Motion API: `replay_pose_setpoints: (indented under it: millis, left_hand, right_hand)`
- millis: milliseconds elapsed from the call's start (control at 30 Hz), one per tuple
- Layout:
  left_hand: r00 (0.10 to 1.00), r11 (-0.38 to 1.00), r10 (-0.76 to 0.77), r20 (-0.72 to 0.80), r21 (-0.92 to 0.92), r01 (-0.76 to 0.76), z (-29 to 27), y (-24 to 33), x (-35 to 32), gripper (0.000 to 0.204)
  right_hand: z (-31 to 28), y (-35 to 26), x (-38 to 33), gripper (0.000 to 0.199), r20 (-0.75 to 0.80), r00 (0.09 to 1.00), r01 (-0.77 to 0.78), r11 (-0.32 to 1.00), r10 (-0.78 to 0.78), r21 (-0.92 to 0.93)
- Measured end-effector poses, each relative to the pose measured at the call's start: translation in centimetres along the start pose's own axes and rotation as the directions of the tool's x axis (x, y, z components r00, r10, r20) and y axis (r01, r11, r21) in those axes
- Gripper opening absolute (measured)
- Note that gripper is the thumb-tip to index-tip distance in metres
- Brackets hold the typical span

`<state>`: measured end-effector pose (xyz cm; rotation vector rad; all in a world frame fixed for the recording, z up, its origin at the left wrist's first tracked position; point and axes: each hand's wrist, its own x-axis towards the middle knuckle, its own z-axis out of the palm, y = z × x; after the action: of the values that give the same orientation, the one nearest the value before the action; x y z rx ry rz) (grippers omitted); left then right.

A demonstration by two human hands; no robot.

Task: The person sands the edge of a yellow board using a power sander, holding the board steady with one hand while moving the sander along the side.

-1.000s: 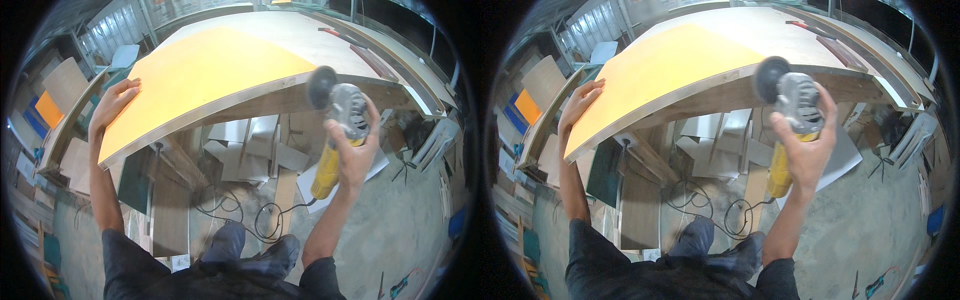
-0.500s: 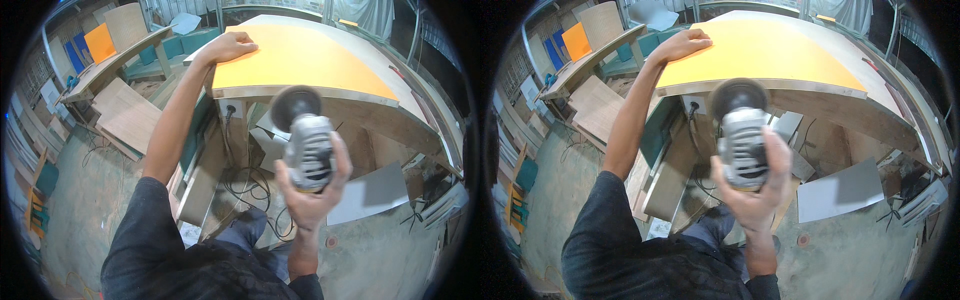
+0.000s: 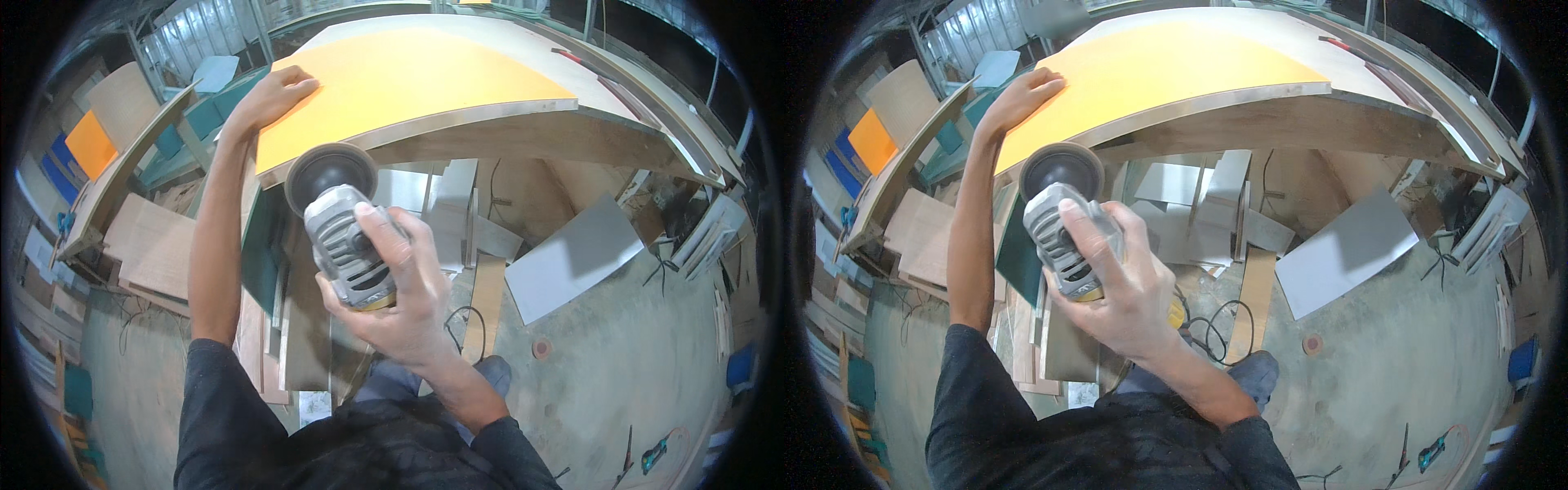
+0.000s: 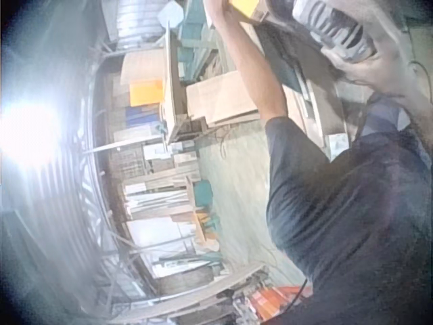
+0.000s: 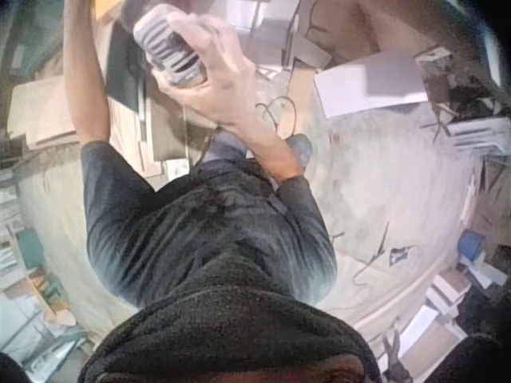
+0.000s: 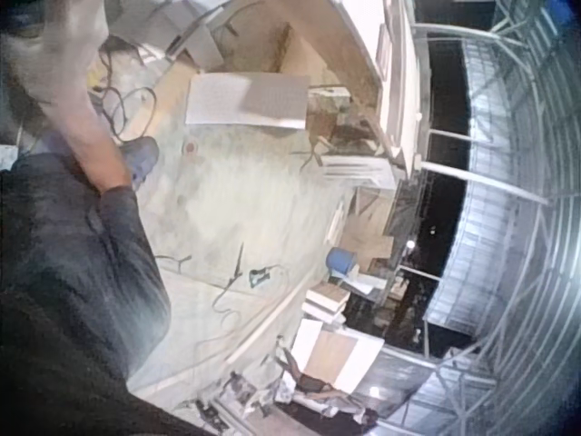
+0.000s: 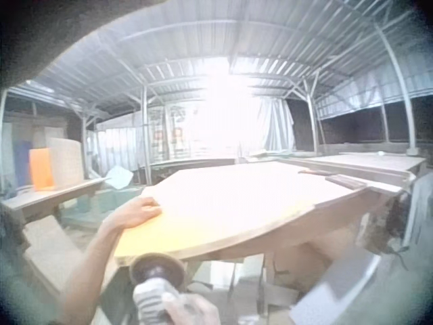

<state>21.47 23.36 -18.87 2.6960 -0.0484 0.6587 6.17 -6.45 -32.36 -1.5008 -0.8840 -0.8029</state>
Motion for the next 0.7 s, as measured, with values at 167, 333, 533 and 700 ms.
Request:
replay_pose_setpoints:
  millis: [167,333,533,700]
  left_hand:
    - [1.000,1.000,-0.023,0.020,0.006,0.023,0.2,1.1,0.6,0.052]
    - [0.995,0.995,-0.099,0.023,0.020,0.099,-0.6,2.7,-0.8,0.052]
    - [0.991,0.993,-0.119,0.065,-0.006,0.120,-0.6,3.1,-0.5,0.050]
    - [0.989,0.987,-0.137,0.057,-0.077,0.141,-0.2,2.9,-0.4,0.051]
  right_hand:
    - [-5.0,2.6,1.6,0.086,-0.043,0.994,-0.098,0.995,0.098,0.009]
    - [-9.2,6.6,3.3,0.084,-0.107,0.990,-0.087,0.996,0.088,0.013]
    - [-15.2,11.1,5.8,0.084,-0.191,0.978,-0.086,0.996,0.078,-0.032]
    - [-19.3,14.6,6.8,0.082,-0.243,0.953,-0.179,0.983,0.181,0.032]
